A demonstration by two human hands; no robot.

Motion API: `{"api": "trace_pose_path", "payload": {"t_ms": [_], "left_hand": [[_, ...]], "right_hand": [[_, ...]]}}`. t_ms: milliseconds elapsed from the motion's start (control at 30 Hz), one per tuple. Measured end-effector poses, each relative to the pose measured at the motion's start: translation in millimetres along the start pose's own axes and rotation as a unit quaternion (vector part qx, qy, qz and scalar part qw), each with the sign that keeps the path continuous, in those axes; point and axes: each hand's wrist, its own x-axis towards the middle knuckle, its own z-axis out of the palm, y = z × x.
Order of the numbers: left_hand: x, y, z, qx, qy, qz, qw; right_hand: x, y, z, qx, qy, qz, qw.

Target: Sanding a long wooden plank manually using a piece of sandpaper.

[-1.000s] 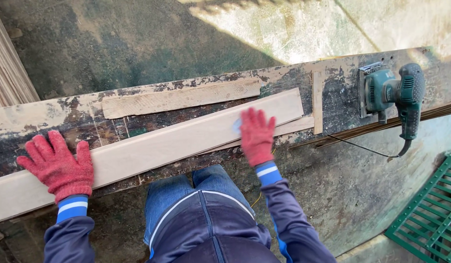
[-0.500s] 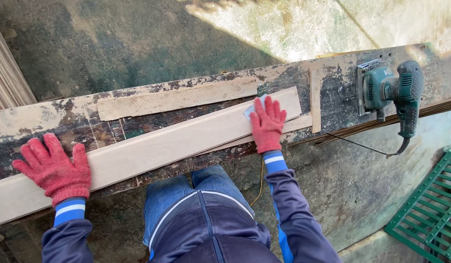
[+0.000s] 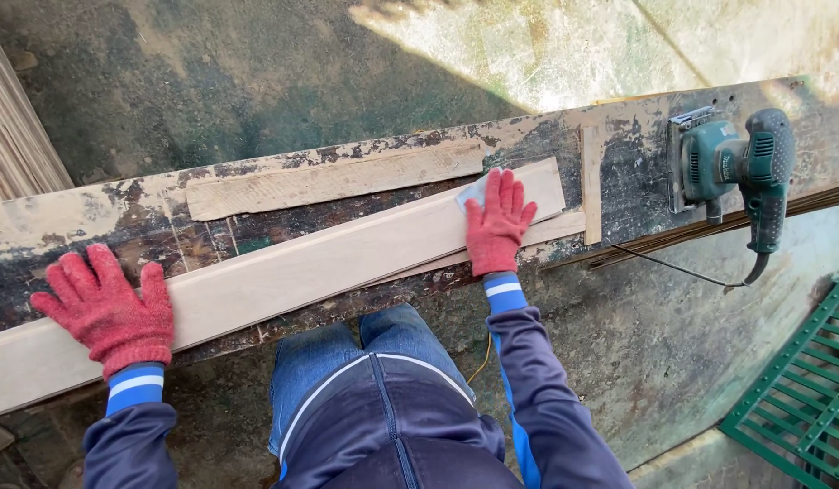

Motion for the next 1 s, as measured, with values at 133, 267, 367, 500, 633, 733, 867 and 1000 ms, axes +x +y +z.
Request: {"api": "trace_pose_path", "payload": {"t_ms": [133,267,367,500,633,733,867,1000], "left_hand": [[1,-4,5,0.015,-0.004,-0.003,1.000],[-3,1,4,0.011,-0.009,-0.011,1.000],[2,-1,2,0.019,-0.005,-0.006,1.000],[3,2,0,-0.002,-0.013,-0.024,1.000],[7,4,-3,-0.010,-0.016,-0.032,0.999],[2,6,-6,0.005,0.003,-0.017,1.000],[6,4,-10,0.002,-0.003,-0.013,1.000],[5,2,-5,-0.004,-0.016,-0.017,1.000]], "right_hand": [[-29,-45,13,-0.244,0.045,-0.038,0.968],[-73,-102,-4,-0.058,0.085,-0.201,0.974],[-49,-66,3,-0.113,0.101,-0.174,0.973],[8,8,-20,-0.050,-0.089,0.078,0.992],[-37,-49,-23,-0.191,-0.095,0.042,0.976],[-97,-92,-9,-0.170,0.065,-0.227,0.957],[-66,-36,-14,-0.218,0.121,-0.252,0.935],[-8,42,-41,-0.029,-0.058,0.043,0.997]]}}
